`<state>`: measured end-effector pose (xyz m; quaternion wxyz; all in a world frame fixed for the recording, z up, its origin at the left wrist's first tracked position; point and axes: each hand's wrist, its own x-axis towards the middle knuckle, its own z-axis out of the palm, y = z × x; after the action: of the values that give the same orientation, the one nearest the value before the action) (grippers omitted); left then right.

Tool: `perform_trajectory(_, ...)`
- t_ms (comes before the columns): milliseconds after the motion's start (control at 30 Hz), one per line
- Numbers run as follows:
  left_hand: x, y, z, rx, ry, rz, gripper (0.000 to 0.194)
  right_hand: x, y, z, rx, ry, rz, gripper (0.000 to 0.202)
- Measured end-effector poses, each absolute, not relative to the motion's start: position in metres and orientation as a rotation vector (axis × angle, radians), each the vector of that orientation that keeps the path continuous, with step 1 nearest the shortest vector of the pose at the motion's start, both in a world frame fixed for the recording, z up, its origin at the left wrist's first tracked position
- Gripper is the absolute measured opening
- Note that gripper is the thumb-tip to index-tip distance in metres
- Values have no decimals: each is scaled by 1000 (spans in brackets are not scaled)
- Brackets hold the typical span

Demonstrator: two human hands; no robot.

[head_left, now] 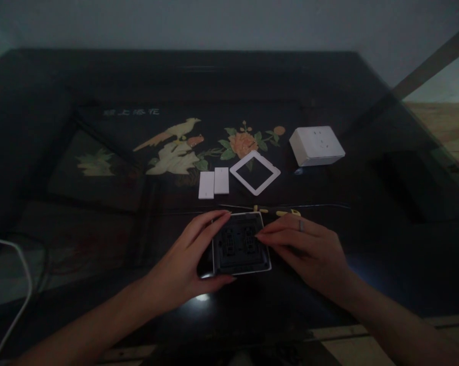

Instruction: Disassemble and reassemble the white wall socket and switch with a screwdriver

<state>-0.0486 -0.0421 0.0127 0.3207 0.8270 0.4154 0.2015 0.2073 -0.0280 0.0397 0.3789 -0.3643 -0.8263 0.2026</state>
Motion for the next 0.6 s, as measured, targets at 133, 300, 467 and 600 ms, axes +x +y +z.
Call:
perform_trajectory(133, -46, -41, 13, 2208, 1079, 556, 85, 207, -28, 38, -884, -2158, 443, 17)
perform_trajectory(300, -46, -43, 11, 2263, 1062, 628, 81, 206, -29, 32, -849, -2218, 348, 18)
perform_trajectory(467, -45, -45, 9, 2264, 1067, 658, 78, 207, -29, 33, -920, -2234, 366, 21)
perform_trajectory(600, -44, -45, 9, 2255, 1073, 658, 78, 208, -28, 35, -1002, -2196, 489, 20)
